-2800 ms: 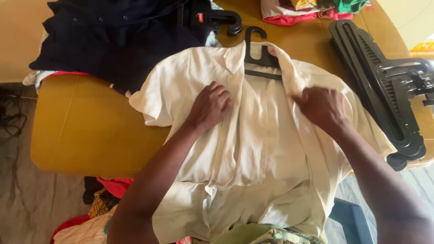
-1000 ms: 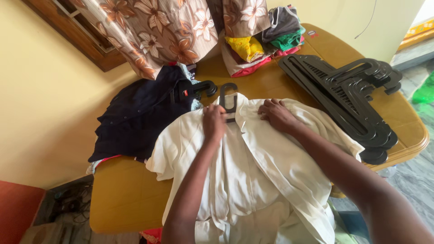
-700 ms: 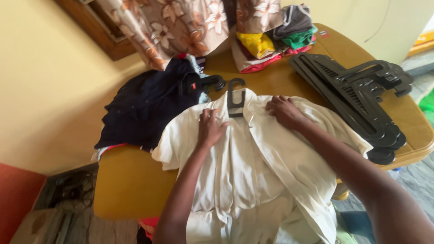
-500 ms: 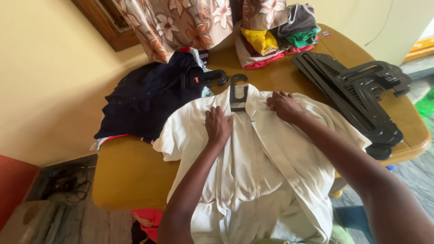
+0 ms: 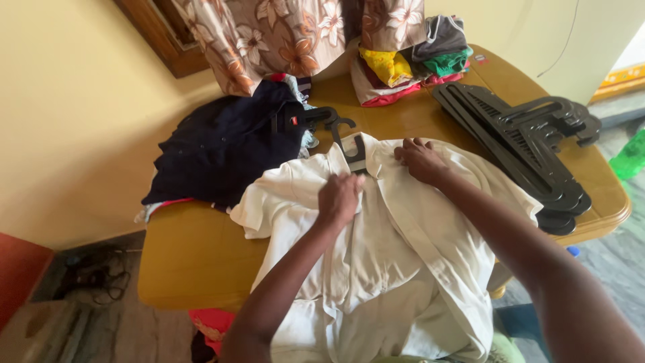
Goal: The person buttons a dark blue shirt, places it on a hanger, and sets it aside. Then the person picks up a white shirt, buttons it, places it on a hanger, and smooths the fabric.
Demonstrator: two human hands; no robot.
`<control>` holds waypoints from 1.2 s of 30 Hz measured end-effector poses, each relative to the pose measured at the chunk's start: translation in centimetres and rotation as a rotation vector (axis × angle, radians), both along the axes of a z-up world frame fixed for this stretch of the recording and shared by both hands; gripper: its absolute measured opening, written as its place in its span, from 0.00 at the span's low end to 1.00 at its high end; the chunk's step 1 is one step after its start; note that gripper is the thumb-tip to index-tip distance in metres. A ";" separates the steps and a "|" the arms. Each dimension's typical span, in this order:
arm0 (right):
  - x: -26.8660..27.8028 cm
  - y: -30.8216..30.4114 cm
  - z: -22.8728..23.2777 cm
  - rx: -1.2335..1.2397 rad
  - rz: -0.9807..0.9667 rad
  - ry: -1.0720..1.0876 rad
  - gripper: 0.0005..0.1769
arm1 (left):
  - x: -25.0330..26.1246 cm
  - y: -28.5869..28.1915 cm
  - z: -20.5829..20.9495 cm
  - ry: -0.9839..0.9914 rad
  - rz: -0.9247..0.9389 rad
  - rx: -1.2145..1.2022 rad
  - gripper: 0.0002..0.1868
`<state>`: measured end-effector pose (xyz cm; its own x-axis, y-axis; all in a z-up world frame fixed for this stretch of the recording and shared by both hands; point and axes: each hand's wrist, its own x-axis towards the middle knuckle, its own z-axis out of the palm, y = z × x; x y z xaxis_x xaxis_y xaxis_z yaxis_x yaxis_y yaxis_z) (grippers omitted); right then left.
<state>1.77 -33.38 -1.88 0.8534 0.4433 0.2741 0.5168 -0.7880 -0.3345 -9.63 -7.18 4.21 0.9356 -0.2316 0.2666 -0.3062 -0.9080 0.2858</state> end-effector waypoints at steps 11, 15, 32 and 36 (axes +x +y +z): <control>-1.8 1.1 1.5 -0.175 -0.045 -0.133 0.25 | 11.5 3.3 -13.6 -0.127 0.074 0.347 0.50; -1.9 1.9 1.6 -0.146 -0.073 -0.016 0.20 | 12.3 4.1 -16.3 -0.195 0.036 0.311 0.50; -8.6 7.3 1.9 -0.121 0.024 0.011 0.41 | 7.2 2.6 -7.1 -0.307 -0.152 -0.187 0.25; -8.6 7.4 2.9 -0.091 -0.009 -0.006 0.21 | 4.5 -0.1 -5.6 -0.175 -0.357 -0.128 0.24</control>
